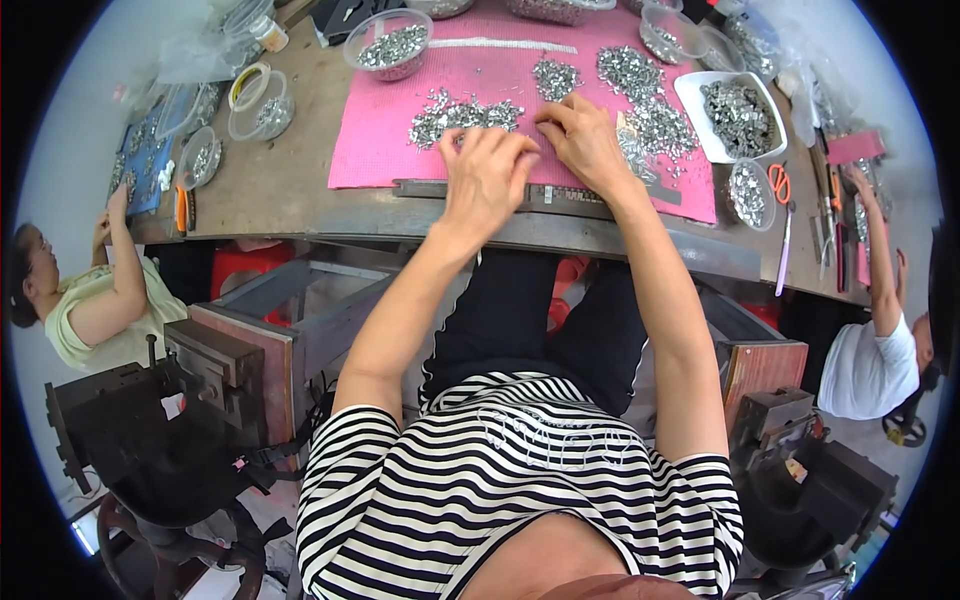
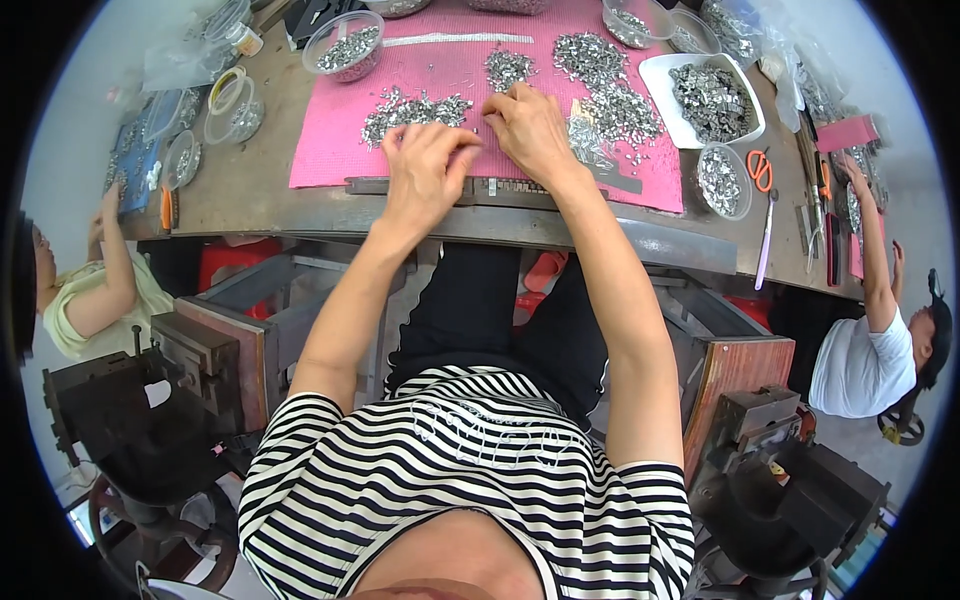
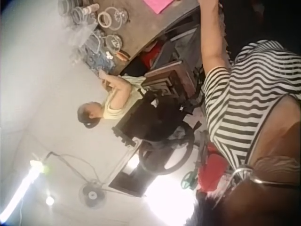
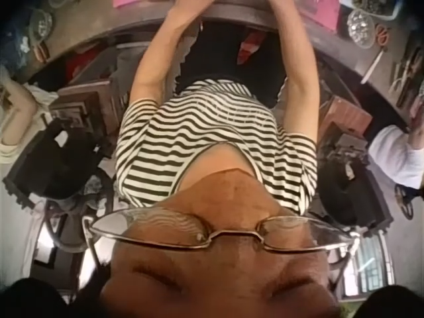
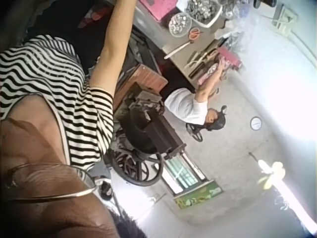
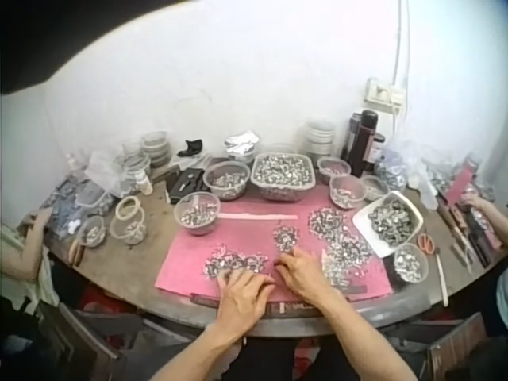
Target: The person arranges small metal pieces into a metal jig by hand, inserts the jig into a manual press machine to press it, and places more metal pieces into the jig.
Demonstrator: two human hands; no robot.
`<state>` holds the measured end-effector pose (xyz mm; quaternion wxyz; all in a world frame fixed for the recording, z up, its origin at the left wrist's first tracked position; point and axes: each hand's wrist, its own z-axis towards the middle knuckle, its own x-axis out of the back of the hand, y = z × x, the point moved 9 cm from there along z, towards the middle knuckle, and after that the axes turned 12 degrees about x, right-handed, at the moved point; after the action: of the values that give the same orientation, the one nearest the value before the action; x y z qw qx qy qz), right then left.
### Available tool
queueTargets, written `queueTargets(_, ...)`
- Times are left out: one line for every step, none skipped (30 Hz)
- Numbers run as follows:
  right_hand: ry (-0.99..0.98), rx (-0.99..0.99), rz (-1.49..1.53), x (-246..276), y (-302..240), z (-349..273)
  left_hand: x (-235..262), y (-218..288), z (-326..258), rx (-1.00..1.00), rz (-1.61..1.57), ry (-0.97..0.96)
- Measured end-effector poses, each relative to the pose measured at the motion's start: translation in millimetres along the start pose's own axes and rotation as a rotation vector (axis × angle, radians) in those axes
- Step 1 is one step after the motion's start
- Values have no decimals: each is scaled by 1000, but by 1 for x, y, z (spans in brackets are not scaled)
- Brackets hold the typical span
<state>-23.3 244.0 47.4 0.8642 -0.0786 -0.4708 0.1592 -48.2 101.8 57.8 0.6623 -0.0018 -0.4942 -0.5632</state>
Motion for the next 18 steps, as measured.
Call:
queueTargets(38,50,-57,2,-4,0,-3,-9,7,9,12,-10)
queueTargets(76,100,-115,6,-8,-1,-7,-13,13,9,70,-19)
queueTargets(74,96,-116,8,-8,-3,-10,-16,19,7,128,-29)
queueTargets(57,85,-114,10,-8,-4,-13,-19,23,6,142,-42)
queueTargets(40,73,-114,12,-9,-6,-14,-21,26,5,139,-46)
queueTargets(38,68,-115,18,-11,-10,-16,-21,29,-21,155,-51)
queueTargets(16,-67,52,22,-4,-17,-18,-20,29,-49,169,-55)
queueTargets(-6,-197,224,25,-1,-24,-17,-21,29,-46,179,-55)
queueTargets(-4,-210,222,35,-9,-28,-17,-23,29,-42,179,-56)
queueTargets(-4,-217,216,41,-14,-38,-19,-20,30,-64,174,-53)
queueTargets(51,-174,230,50,-20,-44,-20,-19,31,-81,174,-47)
queueTargets(105,-130,243,57,-27,-50,-21,-19,32,-81,173,-48)
queueTargets(130,-124,242,59,-32,-59,-21,-17,33,-99,176,-45)
queueTargets(130,-125,242,59,-36,-66,-22,-16,32,-117,179,-42)
queueTargets(141,-89,161,62,-43,-70,-22,-16,33,-117,180,-43)
queueTargets(153,-54,76,65,-49,-74,-23,-15,33,-119,185,-38)
queueTargets(131,-28,31,62,-52,-79,-24,-14,35,-121,191,-33)
queueTargets(132,-29,29,61,-52,-81,-26,-15,36,-124,189,-33)
